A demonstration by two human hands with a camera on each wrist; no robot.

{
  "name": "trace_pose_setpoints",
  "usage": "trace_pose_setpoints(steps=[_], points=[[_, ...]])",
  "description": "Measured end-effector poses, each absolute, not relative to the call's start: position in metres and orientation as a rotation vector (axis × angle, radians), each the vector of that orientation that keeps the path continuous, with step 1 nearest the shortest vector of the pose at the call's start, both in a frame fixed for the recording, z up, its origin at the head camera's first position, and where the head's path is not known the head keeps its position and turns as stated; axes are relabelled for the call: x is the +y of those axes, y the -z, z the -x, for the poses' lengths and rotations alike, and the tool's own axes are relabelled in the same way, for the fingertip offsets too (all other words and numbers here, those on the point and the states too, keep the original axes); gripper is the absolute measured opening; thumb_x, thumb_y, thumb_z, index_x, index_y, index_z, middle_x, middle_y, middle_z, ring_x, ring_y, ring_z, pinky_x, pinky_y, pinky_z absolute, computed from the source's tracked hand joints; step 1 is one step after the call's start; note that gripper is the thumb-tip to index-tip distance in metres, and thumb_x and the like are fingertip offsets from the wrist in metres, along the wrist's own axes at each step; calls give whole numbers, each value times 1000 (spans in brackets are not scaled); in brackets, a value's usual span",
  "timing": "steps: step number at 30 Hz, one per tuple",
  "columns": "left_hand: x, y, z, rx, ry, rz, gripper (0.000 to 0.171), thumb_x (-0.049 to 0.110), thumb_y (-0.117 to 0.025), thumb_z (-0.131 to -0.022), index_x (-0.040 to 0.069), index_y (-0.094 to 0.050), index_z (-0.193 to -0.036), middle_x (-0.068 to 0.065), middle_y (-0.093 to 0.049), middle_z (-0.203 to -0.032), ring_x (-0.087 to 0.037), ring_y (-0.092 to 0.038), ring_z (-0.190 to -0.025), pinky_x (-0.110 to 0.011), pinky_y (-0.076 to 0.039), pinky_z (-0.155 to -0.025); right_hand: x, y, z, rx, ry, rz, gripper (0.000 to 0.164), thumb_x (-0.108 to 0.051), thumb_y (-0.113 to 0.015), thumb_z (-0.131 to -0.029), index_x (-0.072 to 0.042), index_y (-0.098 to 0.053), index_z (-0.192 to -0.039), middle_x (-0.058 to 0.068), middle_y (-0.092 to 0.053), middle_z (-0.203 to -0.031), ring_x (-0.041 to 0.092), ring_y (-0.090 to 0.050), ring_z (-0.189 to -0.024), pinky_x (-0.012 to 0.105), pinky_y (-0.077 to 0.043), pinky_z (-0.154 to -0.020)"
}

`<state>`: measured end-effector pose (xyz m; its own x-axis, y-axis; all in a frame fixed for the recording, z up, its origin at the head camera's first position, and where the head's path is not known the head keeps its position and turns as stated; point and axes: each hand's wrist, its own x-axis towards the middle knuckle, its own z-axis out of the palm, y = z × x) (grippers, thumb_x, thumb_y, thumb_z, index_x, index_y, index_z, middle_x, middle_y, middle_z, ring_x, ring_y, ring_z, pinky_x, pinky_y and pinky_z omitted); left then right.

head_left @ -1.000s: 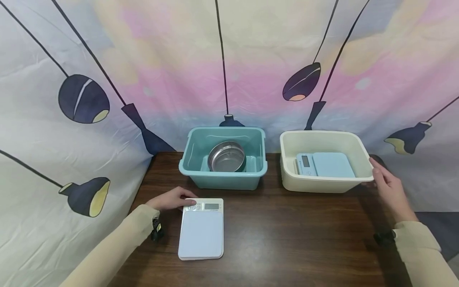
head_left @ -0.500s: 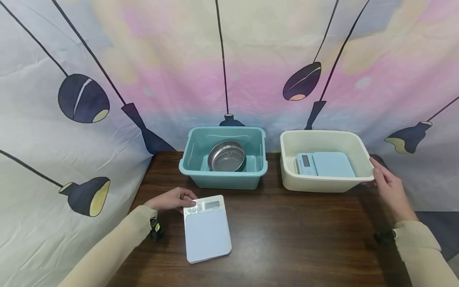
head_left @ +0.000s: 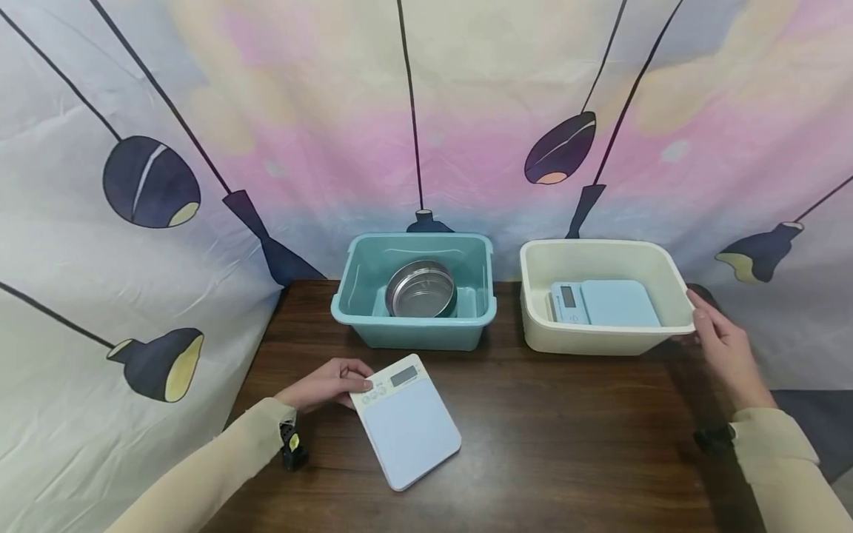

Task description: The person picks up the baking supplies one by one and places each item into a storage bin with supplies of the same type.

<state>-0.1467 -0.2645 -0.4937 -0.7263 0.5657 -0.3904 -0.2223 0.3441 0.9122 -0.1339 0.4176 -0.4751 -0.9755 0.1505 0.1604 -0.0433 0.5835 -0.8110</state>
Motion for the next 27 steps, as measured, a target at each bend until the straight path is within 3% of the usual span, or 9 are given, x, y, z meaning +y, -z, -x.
trace_pose_setpoints(steps=[5, 7, 17, 27], points=[[-254, 498, 140, 1827, -1528, -278, 40, 15, -61, -105, -14, -53, -133, -19, -75, -115, -20, -75, -98, -35, -63, -86, 416, 472, 133, -2658, -1316, 118, 52, -38, -39, -114, -30, -32, -165, 4, -55, -150, -9, -57, -90, 4, -46, -72], [-250, 499, 137, 1806, -1551, -264, 41, 15, -61, -105, -14, -52, -133, -18, -75, -115, -19, -75, -98, -35, -63, -86, 416, 471, 133, -2669, -1311, 127, 52, -39, -38, -114, -31, -32, -165, 10, -54, -151, -9, -56, -90, 5, -46, -71], [-232, 504, 126, 1732, -1586, -201, 41, 15, -61, -106, -11, -51, -136, -14, -73, -116, -19, -72, -101, -35, -62, -90, 415, 471, 133, -2709, -1332, 173, 52, -43, -34, -114, -36, -27, -165, 19, -37, -164, -5, -54, -96, 5, -44, -72], [-214, 503, 115, 1704, -1648, -175, 52, 17, -60, -106, -11, -46, -147, -12, -70, -122, -18, -70, -104, -33, -61, -92, 414, 469, 133, -2693, -1335, 154, 52, -42, -35, -114, -34, -29, -165, 19, -39, -163, -8, -54, -95, 4, -44, -73]])
